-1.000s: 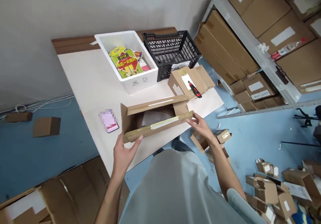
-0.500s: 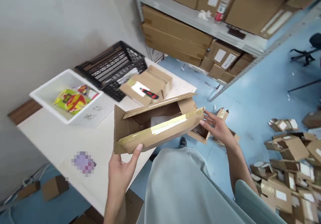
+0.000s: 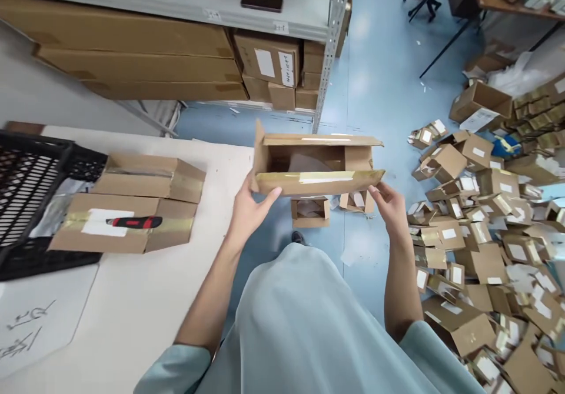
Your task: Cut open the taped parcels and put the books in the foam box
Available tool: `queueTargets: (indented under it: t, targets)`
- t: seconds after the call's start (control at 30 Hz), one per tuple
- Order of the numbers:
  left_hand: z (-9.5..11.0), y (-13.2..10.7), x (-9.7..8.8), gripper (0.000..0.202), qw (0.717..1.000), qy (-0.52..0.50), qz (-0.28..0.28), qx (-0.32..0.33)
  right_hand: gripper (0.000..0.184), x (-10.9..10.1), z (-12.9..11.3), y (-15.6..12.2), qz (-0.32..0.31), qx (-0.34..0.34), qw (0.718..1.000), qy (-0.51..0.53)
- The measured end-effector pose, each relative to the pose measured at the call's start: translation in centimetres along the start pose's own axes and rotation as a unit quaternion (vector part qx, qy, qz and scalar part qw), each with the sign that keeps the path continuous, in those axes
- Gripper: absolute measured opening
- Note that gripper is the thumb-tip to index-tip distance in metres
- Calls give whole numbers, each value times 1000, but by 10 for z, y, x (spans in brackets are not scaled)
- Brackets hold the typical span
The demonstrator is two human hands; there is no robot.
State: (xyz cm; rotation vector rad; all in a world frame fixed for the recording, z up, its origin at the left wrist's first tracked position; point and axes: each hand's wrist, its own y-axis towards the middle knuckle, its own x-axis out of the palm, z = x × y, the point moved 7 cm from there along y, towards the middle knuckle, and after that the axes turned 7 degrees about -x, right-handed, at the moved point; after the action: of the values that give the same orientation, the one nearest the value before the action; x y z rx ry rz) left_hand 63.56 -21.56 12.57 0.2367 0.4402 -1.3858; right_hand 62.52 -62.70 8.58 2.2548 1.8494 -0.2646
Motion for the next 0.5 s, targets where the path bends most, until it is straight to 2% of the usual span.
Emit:
queueTargets:
  t: [0.07,0.13,0.17,0.23,0.3,0.37,0.5]
  targets:
    - [-5,21,47,67,997,4,-72,5,90,-32,26,1,81,30,995,-47]
    - [-19,30,83,77,993,15,-114,-18,105,-57,51,-5,158,74,980,-99]
    - [-26,30,97,79,990,18,-136,-26,109,-64,62,-9,179,93,973,-116]
    - [-42,22,112,76,985,20,-166,-39,110,-63,79,-15,176,113,970,-125]
    - [-57,9,112,68,983,24,-176,-52,106,-46,90,-16,136,116,977,-119]
    - [-73,-4,100,59,983,31,-164,-71,101,-16,97,-14,77,115,984,-111]
    - [-106,-35,54,50,986,33,-105,-125,90,70,99,-2,-69,101,987,-106]
